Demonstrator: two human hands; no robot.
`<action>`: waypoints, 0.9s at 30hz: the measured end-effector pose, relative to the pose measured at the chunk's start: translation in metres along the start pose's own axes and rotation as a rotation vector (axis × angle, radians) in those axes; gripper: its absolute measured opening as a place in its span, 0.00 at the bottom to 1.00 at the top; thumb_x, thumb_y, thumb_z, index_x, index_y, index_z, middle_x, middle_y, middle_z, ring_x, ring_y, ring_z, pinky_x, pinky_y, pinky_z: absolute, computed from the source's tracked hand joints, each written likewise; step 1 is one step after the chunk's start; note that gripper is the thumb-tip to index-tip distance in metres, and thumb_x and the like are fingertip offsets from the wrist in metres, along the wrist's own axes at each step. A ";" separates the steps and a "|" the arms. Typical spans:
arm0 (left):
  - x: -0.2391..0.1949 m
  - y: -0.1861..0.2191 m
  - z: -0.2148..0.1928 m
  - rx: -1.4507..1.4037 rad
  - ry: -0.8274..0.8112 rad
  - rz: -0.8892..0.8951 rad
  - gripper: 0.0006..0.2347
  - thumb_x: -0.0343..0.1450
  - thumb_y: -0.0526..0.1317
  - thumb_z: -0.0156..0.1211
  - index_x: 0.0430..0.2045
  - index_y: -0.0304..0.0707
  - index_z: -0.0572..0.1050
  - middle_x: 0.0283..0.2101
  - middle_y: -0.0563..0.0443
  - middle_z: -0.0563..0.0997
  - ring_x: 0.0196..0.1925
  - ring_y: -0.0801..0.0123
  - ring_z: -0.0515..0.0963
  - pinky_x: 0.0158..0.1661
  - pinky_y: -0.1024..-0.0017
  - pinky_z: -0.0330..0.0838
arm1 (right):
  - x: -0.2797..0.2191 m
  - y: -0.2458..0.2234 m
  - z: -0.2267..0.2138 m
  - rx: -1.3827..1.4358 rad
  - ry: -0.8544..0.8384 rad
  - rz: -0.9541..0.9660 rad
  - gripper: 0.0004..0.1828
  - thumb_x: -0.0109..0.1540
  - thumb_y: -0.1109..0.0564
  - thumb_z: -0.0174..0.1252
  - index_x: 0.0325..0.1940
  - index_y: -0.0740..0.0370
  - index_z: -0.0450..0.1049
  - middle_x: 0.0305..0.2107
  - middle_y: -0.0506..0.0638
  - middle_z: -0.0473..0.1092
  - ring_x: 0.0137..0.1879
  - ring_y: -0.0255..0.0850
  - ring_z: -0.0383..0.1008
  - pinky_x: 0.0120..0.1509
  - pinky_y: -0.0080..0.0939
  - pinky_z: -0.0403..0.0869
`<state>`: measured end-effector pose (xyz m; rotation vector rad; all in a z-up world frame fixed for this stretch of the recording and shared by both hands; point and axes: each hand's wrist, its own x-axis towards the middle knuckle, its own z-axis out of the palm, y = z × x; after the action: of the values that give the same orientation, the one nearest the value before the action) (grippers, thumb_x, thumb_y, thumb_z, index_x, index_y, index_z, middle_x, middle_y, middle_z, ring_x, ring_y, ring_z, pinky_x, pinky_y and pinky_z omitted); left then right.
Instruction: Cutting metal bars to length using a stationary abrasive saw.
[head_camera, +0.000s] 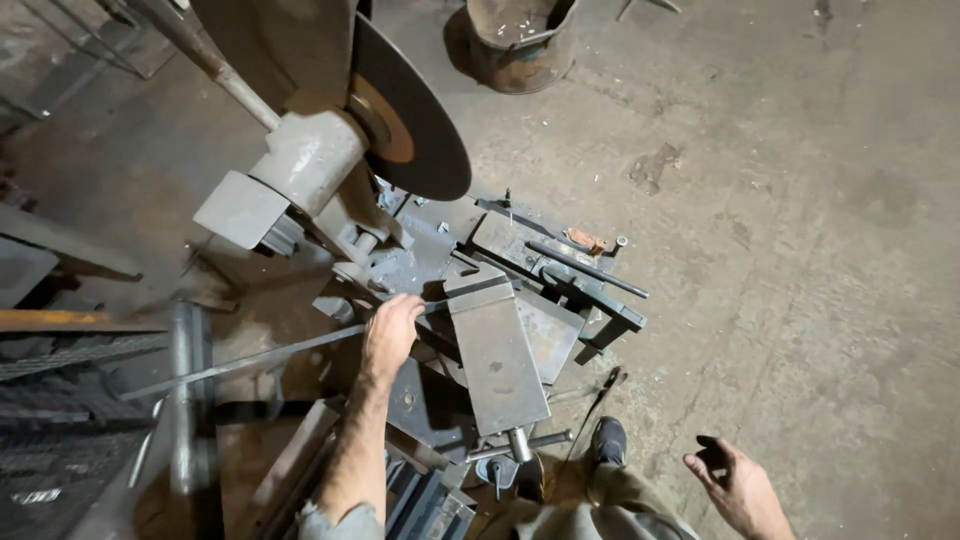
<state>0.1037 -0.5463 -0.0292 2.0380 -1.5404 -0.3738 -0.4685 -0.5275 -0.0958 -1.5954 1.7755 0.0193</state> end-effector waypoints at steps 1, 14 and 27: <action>0.001 0.000 0.004 0.003 -0.003 -0.007 0.08 0.74 0.38 0.56 0.40 0.36 0.79 0.45 0.41 0.81 0.47 0.44 0.80 0.45 0.56 0.75 | 0.002 0.003 0.000 -0.002 -0.008 0.000 0.31 0.60 0.39 0.62 0.62 0.57 0.73 0.42 0.52 0.82 0.45 0.45 0.86 0.51 0.44 0.82; 0.021 -0.003 0.044 -0.058 -0.010 0.071 0.06 0.71 0.32 0.57 0.38 0.29 0.77 0.40 0.34 0.79 0.47 0.37 0.77 0.45 0.53 0.72 | 0.051 0.004 -0.028 0.052 -0.094 -0.122 0.28 0.59 0.40 0.62 0.58 0.58 0.75 0.40 0.52 0.83 0.43 0.46 0.85 0.50 0.45 0.82; 0.012 -0.061 0.089 0.032 0.190 -0.003 0.11 0.65 0.33 0.66 0.41 0.31 0.81 0.46 0.36 0.83 0.51 0.41 0.78 0.53 0.54 0.71 | -0.012 -0.163 -0.018 -0.039 -0.064 -0.965 0.26 0.59 0.36 0.63 0.40 0.62 0.76 0.35 0.55 0.74 0.41 0.53 0.78 0.45 0.48 0.78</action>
<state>0.1087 -0.5692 -0.1351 2.0362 -1.4370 -0.1520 -0.3375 -0.5631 -0.0035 -2.2853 0.8134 -0.3445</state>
